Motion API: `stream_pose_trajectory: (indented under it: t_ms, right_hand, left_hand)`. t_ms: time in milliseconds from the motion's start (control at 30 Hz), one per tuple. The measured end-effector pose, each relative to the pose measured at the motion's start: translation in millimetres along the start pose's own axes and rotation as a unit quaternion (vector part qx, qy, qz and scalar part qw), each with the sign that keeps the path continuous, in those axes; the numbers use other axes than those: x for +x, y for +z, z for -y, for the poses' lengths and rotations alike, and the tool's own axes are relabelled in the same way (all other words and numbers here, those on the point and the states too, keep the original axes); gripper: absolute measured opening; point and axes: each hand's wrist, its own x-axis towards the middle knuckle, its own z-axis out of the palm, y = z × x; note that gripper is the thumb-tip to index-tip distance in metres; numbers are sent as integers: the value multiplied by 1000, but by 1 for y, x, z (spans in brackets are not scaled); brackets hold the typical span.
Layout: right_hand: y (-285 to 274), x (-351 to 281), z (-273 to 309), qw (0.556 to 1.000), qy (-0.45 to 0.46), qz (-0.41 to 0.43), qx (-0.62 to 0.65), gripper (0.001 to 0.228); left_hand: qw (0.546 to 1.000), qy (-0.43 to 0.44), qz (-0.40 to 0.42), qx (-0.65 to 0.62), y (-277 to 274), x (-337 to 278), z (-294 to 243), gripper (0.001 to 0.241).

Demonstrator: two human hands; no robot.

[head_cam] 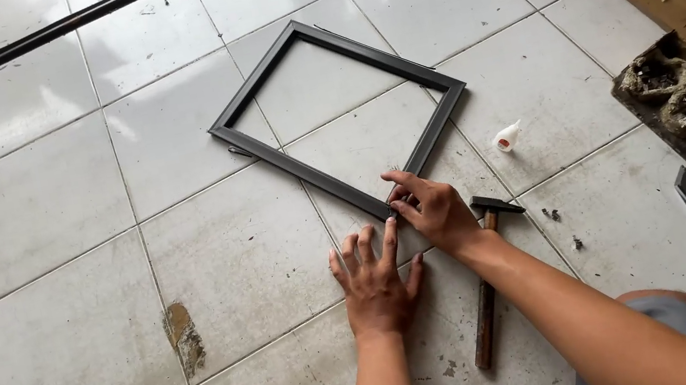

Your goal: Assembling a picture frame by applying glue to the mitered corners and securing them with a hammer.

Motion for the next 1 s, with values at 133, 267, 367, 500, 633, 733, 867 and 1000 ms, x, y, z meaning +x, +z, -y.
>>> stream_pose_trajectory:
  t_ms: [133,267,367,500,633,733,867,1000]
  right_hand:
    - [1,1,-2,1000,14,-2,9,58]
    - [-1,1,0,1000,28,-1,8,57]
    - [-1,3,1,999,35,-1,7,60]
    - [-12,5,9,997,73,3,18,58]
    - [-67,-4,32,985,169,-9,24,28]
    - [-113,-30,51,939,269,142,-160,32]
    - [-121,-57,64,892,306,193,-272,29]
    - [-87,-26,56,939,187,147,-247,22]
  left_hand:
    - [1000,2,-7,2,-3,2,-2,79]
    - [1000,-5,3,-3,-5,1,-2,78]
    - [1000,-7,9,-5,-5,1,-3,78]
    - [1000,-7,8,-12,-6,1,-2,78]
    - [999,-11,5,-30,1,2,1,78]
    - [999,-10,-4,-35,8,-2,0,75]
    - [999,-11,-8,-31,6,-1,1,75]
    - [999,-8,-10,-32,6,0,2,75]
